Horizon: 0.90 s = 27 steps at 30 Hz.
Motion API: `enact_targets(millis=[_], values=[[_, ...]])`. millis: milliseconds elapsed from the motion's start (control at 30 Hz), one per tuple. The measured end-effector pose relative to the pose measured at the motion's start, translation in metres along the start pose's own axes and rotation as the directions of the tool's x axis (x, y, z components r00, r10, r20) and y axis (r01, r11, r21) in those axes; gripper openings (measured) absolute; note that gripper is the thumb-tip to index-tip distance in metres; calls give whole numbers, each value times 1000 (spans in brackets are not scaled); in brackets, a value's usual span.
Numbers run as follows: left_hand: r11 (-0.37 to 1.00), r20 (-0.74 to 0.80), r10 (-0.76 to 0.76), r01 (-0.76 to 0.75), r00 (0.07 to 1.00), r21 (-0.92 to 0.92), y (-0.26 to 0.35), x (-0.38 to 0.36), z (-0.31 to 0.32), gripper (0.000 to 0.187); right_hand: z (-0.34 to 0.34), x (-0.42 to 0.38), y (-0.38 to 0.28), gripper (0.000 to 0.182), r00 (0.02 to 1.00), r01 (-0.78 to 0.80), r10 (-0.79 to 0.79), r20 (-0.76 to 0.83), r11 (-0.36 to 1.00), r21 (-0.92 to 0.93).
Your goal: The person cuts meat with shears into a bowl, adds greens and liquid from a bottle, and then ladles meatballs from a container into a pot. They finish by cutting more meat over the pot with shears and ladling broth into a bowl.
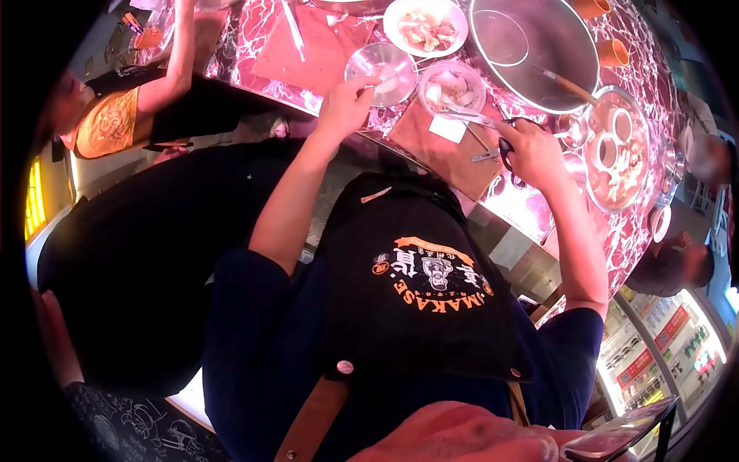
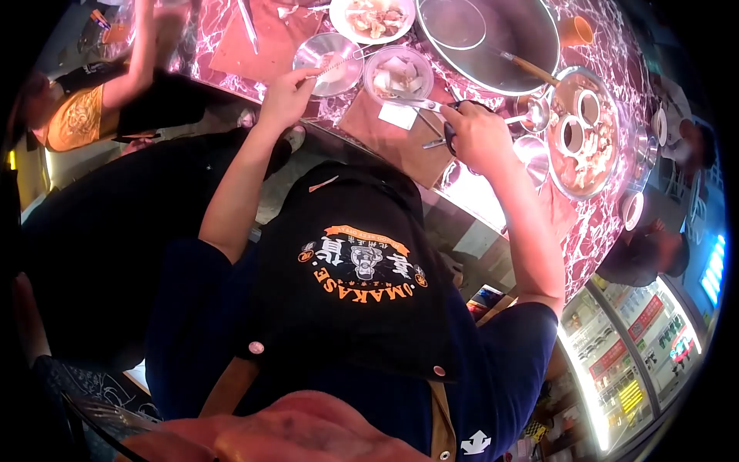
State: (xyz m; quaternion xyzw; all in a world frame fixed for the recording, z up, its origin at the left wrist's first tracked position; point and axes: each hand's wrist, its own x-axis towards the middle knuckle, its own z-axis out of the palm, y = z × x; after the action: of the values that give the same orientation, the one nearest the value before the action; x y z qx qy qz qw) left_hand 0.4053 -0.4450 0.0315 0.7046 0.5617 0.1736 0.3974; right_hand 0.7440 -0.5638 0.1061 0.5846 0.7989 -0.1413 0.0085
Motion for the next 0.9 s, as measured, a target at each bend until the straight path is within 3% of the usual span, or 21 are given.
enact_targets(millis=[33, 133, 167, 233, 267, 300, 367, 400, 467, 533, 567, 633, 667, 733, 767, 833, 867, 900], values=[[1000, 5, 3, -3, 1000, 0, -4, -2, 3, 26, 6, 5, -3, 35, 1000, -6, 7, 16, 999, -52], [991, -32, 38, -42, 999, -130, -15, -11, 13, 26, 22, 15, -1, 35, 999, -32, 33, 31, 999, -36], [983, -39, -34, 27, 999, -179, -15, -18, 15, 24, 22, 14, -1, 35, 999, -32, 33, 32, 999, -42], [966, -47, -112, 98, 993, -238, -22, -31, 19, 23, 20, 10, 2, 39, 996, -83, 81, 25, 987, 138], [929, -74, -123, 88, 990, -360, -27, -37, 22, 23, 21, 5, 5, 39, 997, -79, 76, 28, 988, 129], [877, -104, -135, 70, 985, -476, -33, -40, 25, 23, 23, -1, 9, 42, 991, -135, 130, 34, 961, 240], [835, -117, -159, 70, 980, -546, -39, -45, 28, 23, 16, -3, 9, 50, 965, -254, 250, 83, 797, 548], [796, -113, -168, 67, 979, -602, -42, -46, 32, 23, 14, -1, 10, 55, 947, -313, 297, 120, 776, 548], [772, -116, -170, 59, 979, -633, -48, -43, 42, 23, 9, 23, 7, 54, 965, -202, 261, -35, 820, 536], [719, -60, -209, 112, 976, -686, -48, -40, 51, 26, -1, 50, -4, 49, 933, -307, 357, -31, 839, 449], [721, -59, -203, 108, 977, -685, -49, -39, 57, 26, 7, 62, 0, 47, 934, -264, 329, -143, 900, 348], [711, -48, -181, 97, 982, -696, -52, -38, 65, 25, 1, 56, 0, 47, 919, -323, 369, -136, 905, 275], [710, -42, -180, 100, 983, -697, -47, -40, 63, 25, -7, 51, -5, 46, 907, -375, 403, -123, 906, 197], [833, -78, -167, 99, 983, -545, -37, -47, 57, 23, -22, 21, -14, 44, 900, -378, 415, -133, 895, 239], [830, -76, -173, 103, 982, -549, -33, -48, 53, 23, -27, 6, -14, 41, 914, -370, 394, -95, 907, 201], [954, -140, -8, -34, 990, -297, -23, -49, 44, 22, -34, 0, -16, 38, 925, -364, 376, -51, 916, 168], [955, -134, -7, -33, 991, -295, -13, -45, 37, 22, -42, 3, -21, 33, 936, -348, 344, 72, 937, 41], [994, -79, 95, -99, 992, -49, -2, -36, 29, 23, -50, 6, -26, 29, 926, -312, 322, 198, 947, -83]])
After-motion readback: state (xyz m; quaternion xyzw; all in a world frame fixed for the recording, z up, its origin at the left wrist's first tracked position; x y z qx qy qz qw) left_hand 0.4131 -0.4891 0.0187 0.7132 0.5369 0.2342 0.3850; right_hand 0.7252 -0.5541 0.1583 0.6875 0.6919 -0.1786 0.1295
